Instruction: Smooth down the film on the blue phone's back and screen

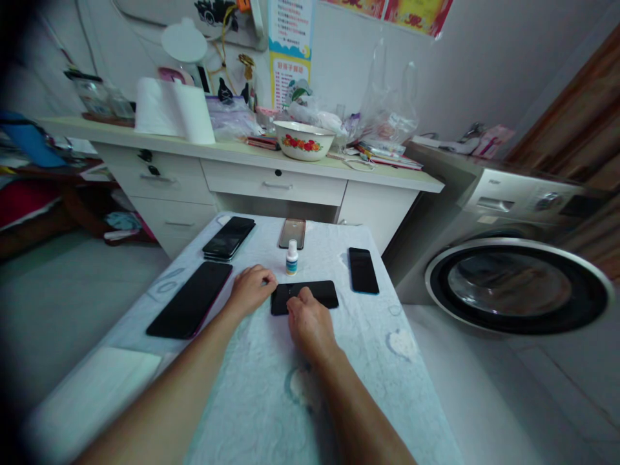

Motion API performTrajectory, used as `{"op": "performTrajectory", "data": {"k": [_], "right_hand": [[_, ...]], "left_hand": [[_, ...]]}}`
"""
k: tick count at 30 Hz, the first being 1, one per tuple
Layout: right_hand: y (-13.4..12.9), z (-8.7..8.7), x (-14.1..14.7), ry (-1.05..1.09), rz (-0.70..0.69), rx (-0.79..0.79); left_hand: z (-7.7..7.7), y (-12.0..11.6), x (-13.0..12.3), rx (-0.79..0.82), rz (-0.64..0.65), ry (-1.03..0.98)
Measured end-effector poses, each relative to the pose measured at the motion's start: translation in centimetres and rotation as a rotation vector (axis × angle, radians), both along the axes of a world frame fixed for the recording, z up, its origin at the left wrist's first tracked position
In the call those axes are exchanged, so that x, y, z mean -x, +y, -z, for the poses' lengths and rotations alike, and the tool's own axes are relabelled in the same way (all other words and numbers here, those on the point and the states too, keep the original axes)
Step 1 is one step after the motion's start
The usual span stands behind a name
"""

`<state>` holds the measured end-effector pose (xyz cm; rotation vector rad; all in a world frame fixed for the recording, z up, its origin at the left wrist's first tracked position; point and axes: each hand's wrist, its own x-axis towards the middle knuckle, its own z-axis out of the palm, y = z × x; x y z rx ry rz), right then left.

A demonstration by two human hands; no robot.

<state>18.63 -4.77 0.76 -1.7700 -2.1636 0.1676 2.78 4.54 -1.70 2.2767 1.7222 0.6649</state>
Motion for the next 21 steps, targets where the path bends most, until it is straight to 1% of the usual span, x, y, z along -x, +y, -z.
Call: {"op": "performTrajectory", "data": {"k": [3, 5, 13, 15, 21], "right_hand": [[0.0, -0.1, -0.4, 0.035, -0.002, 0.015], [0.1, -0.2, -1.2, 0.053, 0.024, 0.026], [0.8, -0.5, -6.1, 0.041, 0.165, 0.114], [0.9, -0.6, -7.0, 0.05, 0.166, 0.131], [1.1, -0.8, -8.6, 0.055, 0.22, 0.155]], "left_hand": [[0.0, 0.0, 0.0, -0.001, 0.007, -0.005], [0.0, 0.0, 0.0, -0.002, 0.007, -0.007], [-0.1, 0.0, 0.0, 0.012, 0.003, -0.018], [-0.2, 0.0, 0.0, 0.016, 0.003, -0.025], [-0.5, -0.2, 0.0, 0.027, 0.006, -0.038]]}}
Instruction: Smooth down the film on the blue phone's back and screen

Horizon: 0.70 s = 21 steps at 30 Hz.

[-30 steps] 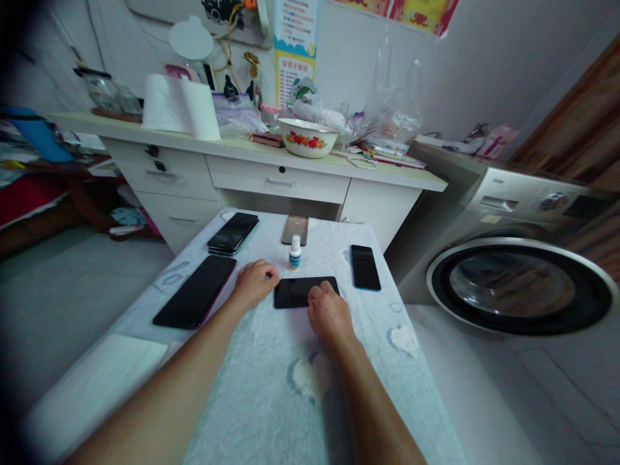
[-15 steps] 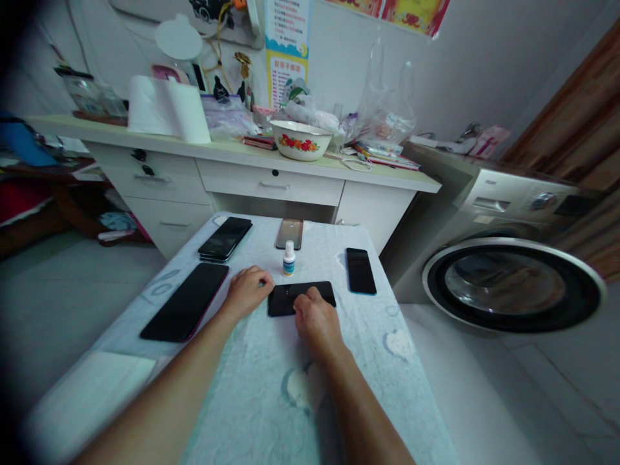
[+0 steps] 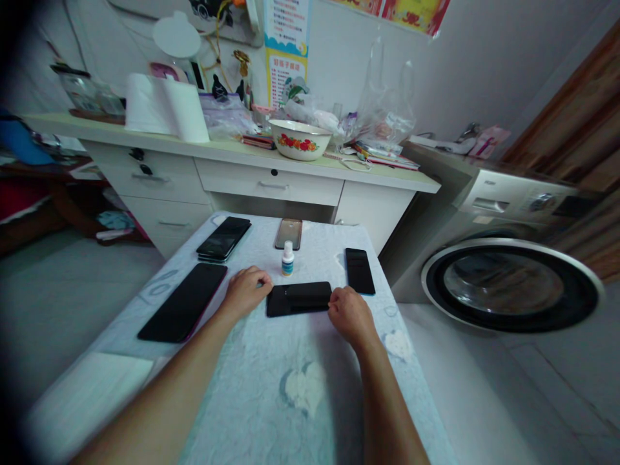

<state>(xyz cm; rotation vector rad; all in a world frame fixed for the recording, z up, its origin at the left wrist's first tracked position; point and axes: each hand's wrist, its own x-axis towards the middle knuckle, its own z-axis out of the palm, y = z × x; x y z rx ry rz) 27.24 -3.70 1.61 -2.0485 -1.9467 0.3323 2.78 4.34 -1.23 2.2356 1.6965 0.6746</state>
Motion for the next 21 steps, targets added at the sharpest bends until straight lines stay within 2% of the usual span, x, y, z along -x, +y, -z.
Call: {"op": "performTrajectory", "data": {"k": [12, 21], "right_hand": [[0.5, 1.5, 0.3, -0.013, 0.089, -0.157], [0.8, 1.7, 0.9, -0.015, 0.121, -0.193]], "left_hand": [[0.0, 0.0, 0.0, 0.006, -0.002, 0.004], [0.1, 0.0, 0.0, 0.003, -0.005, 0.015]]}}
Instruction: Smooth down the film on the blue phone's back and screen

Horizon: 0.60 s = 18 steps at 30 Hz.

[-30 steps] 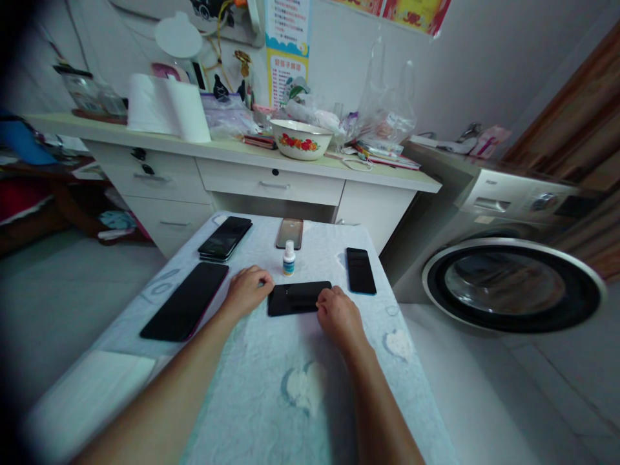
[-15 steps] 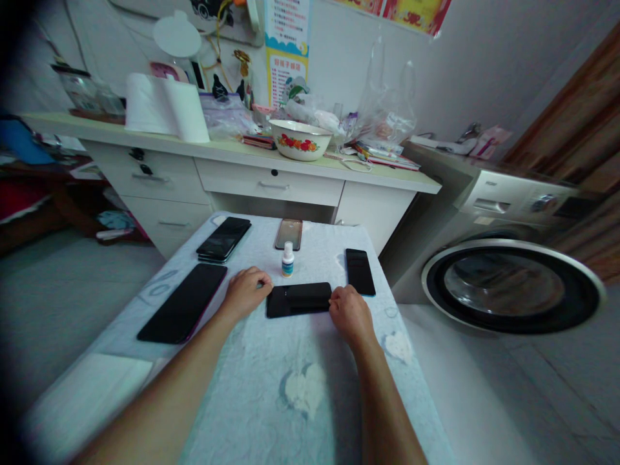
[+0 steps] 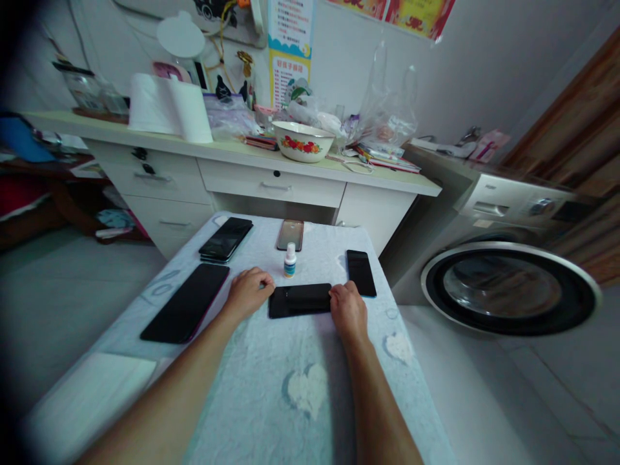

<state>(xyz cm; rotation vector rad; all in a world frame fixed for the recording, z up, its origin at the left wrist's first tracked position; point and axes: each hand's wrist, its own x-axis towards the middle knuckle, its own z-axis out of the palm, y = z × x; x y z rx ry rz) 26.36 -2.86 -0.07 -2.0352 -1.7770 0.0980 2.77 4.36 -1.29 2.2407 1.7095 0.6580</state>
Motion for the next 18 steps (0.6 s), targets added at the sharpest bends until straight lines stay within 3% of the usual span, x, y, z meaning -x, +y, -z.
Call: {"op": "performTrajectory", "data": {"k": [10, 18], "right_hand": [[-0.5, -1.8, -1.0, -0.065, -0.102, 0.181], [1.3, -2.8, -0.5, -0.121, -0.095, 0.209]], "left_hand": [[0.0, 0.0, -0.1, 0.003, -0.01, 0.002], [-0.1, 0.0, -0.1, 0.003, -0.003, 0.02]]}}
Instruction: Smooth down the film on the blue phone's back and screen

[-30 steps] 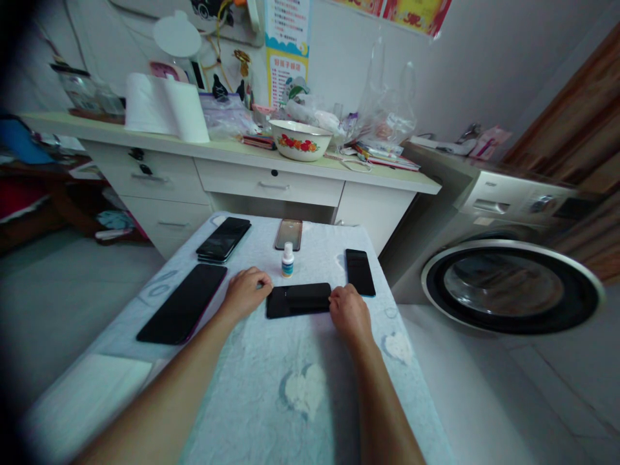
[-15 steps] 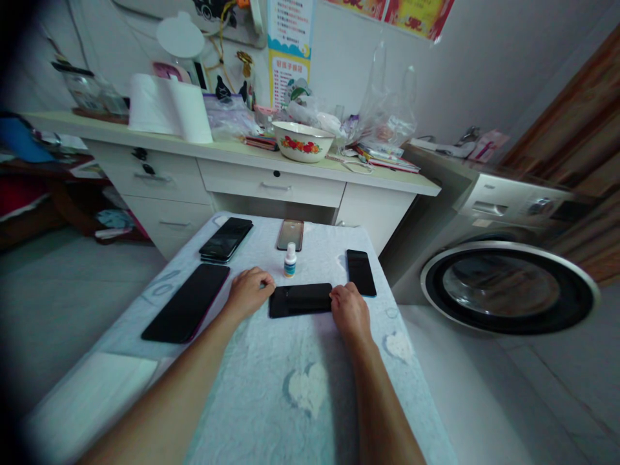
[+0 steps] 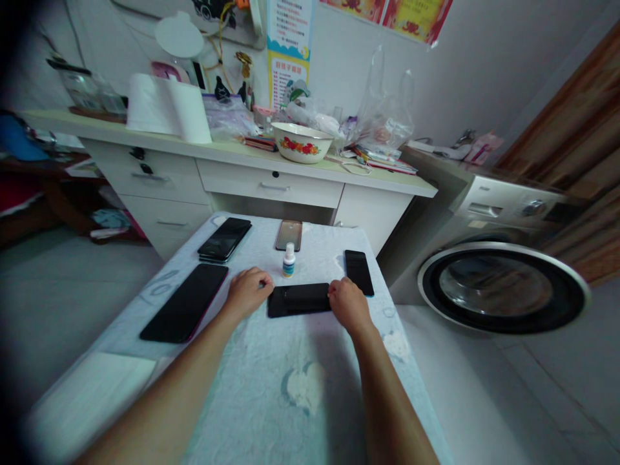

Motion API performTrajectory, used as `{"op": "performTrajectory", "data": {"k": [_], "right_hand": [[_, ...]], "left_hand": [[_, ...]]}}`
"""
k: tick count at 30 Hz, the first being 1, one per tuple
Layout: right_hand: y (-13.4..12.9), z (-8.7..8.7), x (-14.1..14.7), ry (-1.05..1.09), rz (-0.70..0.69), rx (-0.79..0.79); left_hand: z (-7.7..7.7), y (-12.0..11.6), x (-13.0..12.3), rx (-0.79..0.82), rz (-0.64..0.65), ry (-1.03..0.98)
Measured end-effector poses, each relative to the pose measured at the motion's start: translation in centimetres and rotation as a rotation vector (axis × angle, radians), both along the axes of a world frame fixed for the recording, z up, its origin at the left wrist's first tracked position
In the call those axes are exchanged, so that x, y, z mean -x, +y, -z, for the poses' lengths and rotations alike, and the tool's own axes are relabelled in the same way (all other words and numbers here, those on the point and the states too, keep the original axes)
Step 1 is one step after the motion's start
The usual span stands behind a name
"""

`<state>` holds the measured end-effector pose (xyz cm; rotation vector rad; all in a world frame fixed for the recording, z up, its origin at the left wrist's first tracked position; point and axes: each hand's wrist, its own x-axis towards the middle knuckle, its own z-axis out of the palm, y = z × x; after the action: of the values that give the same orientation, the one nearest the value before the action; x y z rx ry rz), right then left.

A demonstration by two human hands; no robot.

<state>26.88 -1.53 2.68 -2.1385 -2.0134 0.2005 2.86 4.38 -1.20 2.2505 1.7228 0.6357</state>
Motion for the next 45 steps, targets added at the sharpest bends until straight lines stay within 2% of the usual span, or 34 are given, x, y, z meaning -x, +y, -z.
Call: {"op": "performTrajectory", "data": {"k": [10, 17, 33, 41, 45], "right_hand": [[0.8, 1.8, 1.1, 0.055, 0.108, -0.182], [1.0, 2.1, 1.2, 0.077, 0.114, -0.197], [0.7, 1.3, 4.9, -0.023, -0.055, -0.102], [0.9, 1.4, 3.0, -0.055, 0.114, -0.124], [0.9, 1.3, 3.4, -0.083, 0.132, -0.11]], "left_hand": [[0.0, 0.0, 0.0, -0.01, -0.008, -0.003], [0.0, -0.1, 0.0, -0.012, 0.002, -0.017], [0.0, 0.0, 0.0, 0.0, 0.009, -0.01], [0.3, 0.0, 0.0, 0.0, 0.003, -0.022], [0.3, 0.1, 0.0, -0.005, 0.005, -0.025]]}}
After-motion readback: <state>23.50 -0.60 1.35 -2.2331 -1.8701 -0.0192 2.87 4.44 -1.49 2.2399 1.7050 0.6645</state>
